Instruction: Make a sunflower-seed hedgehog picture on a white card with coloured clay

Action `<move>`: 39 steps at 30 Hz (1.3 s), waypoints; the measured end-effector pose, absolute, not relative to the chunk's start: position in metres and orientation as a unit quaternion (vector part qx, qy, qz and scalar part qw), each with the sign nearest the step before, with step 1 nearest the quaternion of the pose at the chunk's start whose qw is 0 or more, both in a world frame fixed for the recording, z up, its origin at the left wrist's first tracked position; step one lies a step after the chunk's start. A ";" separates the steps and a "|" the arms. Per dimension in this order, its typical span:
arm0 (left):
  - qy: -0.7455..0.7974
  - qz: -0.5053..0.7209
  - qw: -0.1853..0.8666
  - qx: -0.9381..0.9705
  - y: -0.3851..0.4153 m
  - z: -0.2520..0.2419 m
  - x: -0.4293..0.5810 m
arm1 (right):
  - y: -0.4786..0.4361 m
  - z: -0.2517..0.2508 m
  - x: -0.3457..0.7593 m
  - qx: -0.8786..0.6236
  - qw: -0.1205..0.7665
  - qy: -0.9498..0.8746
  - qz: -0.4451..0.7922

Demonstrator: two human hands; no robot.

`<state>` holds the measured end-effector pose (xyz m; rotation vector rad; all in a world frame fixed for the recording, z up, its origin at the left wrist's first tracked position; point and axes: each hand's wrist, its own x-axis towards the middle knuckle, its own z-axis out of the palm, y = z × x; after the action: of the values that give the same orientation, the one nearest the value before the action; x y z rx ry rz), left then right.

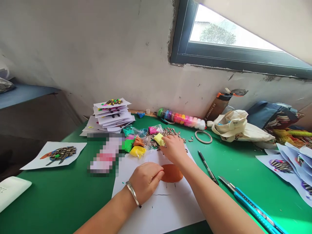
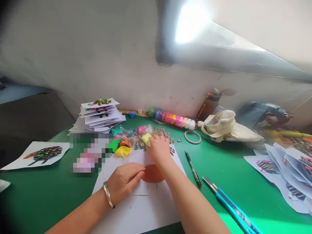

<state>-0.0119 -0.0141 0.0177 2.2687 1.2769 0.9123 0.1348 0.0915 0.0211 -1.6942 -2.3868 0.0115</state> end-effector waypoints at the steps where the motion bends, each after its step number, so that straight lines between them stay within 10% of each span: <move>1: 0.452 0.326 0.191 0.808 -0.015 0.018 -0.011 | 0.092 0.019 0.133 -0.574 0.104 -0.812 -0.001; 17: 0.508 0.473 0.101 0.713 -0.002 0.029 -0.028 | 0.093 0.033 0.142 -0.591 0.208 -0.777 -0.065; 39: 0.494 0.424 0.157 0.743 -0.009 0.025 -0.016 | 0.100 0.017 0.074 -0.539 0.291 -0.757 0.228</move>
<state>-0.0159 -0.0092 0.0249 2.1250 1.4133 1.2141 0.0738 0.1002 0.0172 -1.4376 -2.0176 0.6076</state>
